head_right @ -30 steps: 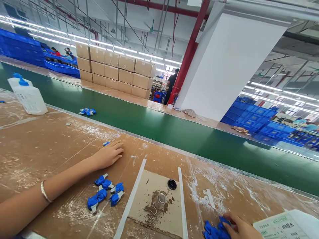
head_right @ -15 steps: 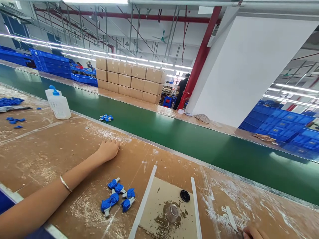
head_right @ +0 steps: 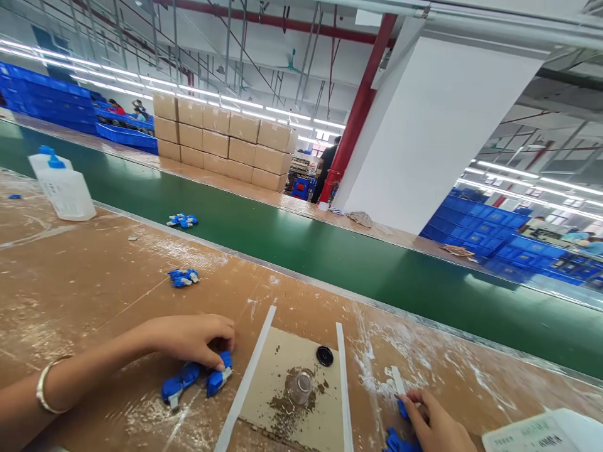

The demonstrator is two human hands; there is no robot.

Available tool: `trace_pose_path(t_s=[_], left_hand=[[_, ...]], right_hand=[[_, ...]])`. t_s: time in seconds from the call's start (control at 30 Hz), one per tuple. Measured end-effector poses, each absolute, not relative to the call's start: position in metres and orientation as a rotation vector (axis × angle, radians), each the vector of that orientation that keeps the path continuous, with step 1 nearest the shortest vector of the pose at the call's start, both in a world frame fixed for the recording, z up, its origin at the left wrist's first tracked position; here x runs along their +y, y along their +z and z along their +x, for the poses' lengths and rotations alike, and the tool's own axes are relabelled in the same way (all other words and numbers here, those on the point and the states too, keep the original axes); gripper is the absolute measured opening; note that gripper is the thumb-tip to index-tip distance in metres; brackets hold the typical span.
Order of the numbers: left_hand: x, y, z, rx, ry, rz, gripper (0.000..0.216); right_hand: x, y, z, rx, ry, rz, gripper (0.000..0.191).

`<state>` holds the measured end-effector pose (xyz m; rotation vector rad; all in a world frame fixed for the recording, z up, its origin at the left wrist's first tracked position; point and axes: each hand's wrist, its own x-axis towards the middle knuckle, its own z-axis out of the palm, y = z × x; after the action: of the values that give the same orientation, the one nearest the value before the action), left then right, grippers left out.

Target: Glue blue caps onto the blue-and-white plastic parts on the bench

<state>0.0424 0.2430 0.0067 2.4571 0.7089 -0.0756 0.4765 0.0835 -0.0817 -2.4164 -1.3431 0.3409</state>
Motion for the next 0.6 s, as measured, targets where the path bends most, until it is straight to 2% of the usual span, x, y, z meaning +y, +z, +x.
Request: trace_pose_path(t_s=[0.2,0.37,0.6], left_hand=[[0.245,0.005,0.043,0.735,-0.028,2.479,0.018],[0.245,-0.003,0.049,0.703,0.147,2.555,0.028],[0.247,-0.007,0.050,0.739,0.172,2.590,0.027]], right_hand=[[0.074,-0.066,0.476,-1.636,-0.022,-2.186,0.045],[0.074,-0.074,0.481,-1.866,0.051,-2.068,0.035],[0.079,-0.081,0.487,-2.005,0.047,-2.033,0.036]])
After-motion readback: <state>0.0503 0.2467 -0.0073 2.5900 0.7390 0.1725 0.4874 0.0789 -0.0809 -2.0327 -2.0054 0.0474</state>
